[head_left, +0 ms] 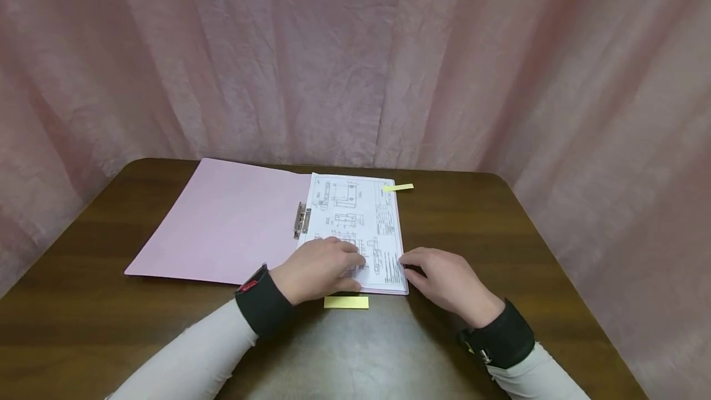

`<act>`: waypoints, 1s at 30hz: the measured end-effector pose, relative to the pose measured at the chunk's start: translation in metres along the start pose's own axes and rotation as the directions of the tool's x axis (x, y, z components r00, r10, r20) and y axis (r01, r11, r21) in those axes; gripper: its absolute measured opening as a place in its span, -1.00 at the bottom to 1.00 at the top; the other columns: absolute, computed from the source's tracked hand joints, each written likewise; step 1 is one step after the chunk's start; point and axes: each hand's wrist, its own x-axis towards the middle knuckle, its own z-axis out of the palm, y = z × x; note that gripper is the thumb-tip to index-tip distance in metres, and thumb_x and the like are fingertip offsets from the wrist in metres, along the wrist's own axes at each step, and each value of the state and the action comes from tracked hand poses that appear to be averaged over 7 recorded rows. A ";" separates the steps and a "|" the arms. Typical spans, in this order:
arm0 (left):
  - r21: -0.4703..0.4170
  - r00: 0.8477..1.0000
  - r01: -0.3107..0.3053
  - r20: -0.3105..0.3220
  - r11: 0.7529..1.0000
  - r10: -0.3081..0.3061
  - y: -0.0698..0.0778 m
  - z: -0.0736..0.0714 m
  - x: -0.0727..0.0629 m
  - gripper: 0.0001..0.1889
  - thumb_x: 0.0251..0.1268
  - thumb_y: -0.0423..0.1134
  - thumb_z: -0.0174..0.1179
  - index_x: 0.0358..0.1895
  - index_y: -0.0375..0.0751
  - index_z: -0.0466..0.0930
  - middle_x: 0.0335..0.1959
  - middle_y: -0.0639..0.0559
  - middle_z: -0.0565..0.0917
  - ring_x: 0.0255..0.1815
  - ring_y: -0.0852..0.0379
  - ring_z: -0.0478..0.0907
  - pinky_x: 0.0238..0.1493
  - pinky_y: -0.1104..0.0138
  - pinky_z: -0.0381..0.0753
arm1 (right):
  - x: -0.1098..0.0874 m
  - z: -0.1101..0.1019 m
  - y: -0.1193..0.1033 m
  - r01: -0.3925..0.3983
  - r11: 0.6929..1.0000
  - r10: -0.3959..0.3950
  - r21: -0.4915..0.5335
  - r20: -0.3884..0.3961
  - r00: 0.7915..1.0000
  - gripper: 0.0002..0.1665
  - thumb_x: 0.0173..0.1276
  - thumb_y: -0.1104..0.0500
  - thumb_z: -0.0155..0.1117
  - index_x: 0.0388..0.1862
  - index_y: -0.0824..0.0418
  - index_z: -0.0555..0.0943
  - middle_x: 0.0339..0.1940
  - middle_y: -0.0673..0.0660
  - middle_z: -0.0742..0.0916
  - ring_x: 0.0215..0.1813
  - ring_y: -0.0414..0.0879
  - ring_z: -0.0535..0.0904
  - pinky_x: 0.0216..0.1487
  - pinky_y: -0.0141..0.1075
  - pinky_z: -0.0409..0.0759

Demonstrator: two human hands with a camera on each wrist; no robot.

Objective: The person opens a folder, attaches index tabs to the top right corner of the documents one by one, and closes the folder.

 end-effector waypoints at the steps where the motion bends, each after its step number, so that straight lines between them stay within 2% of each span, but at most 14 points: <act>1: 0.005 1.000 -0.006 -0.011 1.000 0.006 0.000 0.000 0.000 -0.64 0.42 0.02 0.55 0.13 -0.07 0.84 0.10 0.01 0.82 0.09 -0.01 0.76 0.13 0.09 0.72 | 0.000 -0.001 0.000 0.002 1.000 -0.002 -0.003 -0.001 1.000 -0.71 0.51 0.15 0.56 0.16 0.14 0.84 0.05 0.02 0.85 0.04 -0.07 0.77 0.11 -0.04 0.74; 7: 0.013 0.995 -0.075 -0.067 0.997 0.075 0.001 0.000 0.000 -0.93 0.49 -0.19 0.49 -0.14 -0.06 0.80 -0.15 0.09 0.79 -0.15 0.08 0.69 -0.06 0.20 0.70 | 0.001 -0.003 -0.003 -0.017 1.000 0.017 0.008 -0.019 1.000 -0.71 0.52 0.14 0.55 0.16 0.15 0.85 0.00 0.01 0.86 -0.06 -0.11 0.75 0.04 -0.07 0.74; 12: 0.045 0.990 -0.123 -0.071 0.991 0.126 0.004 0.003 0.004 -0.88 0.50 -0.29 0.44 -0.26 -0.04 0.72 -0.35 0.16 0.66 -0.34 0.15 0.51 -0.25 0.31 0.56 | -0.002 -0.003 -0.001 -0.024 0.999 0.025 0.024 -0.037 0.999 -0.74 0.52 0.16 0.54 0.14 0.13 0.87 -0.03 -0.01 0.87 -0.12 -0.14 0.74 -0.02 -0.10 0.73; 21: 0.056 0.991 -0.099 -0.088 0.993 0.104 0.006 0.004 0.005 -0.86 0.46 -0.31 0.46 -0.30 -0.05 0.71 -0.46 0.16 0.62 -0.45 0.17 0.44 -0.35 0.33 0.48 | -0.008 -0.003 -0.002 -0.002 0.999 0.004 0.034 -0.057 0.998 -0.76 0.54 0.19 0.51 0.13 0.10 0.87 -0.03 -0.04 0.87 -0.09 -0.14 0.77 -0.04 -0.08 0.74; 30: 0.064 0.988 -0.101 -0.114 0.993 0.108 0.008 0.004 0.005 -0.83 0.43 -0.35 0.48 -0.32 -0.05 0.70 -0.47 0.16 0.63 -0.44 0.18 0.46 -0.38 0.34 0.47 | -0.011 -0.002 -0.002 -0.027 0.998 0.030 0.053 -0.057 0.998 -0.74 0.55 0.19 0.50 0.15 0.13 0.86 -0.01 0.01 0.87 -0.05 -0.09 0.78 0.01 -0.04 0.75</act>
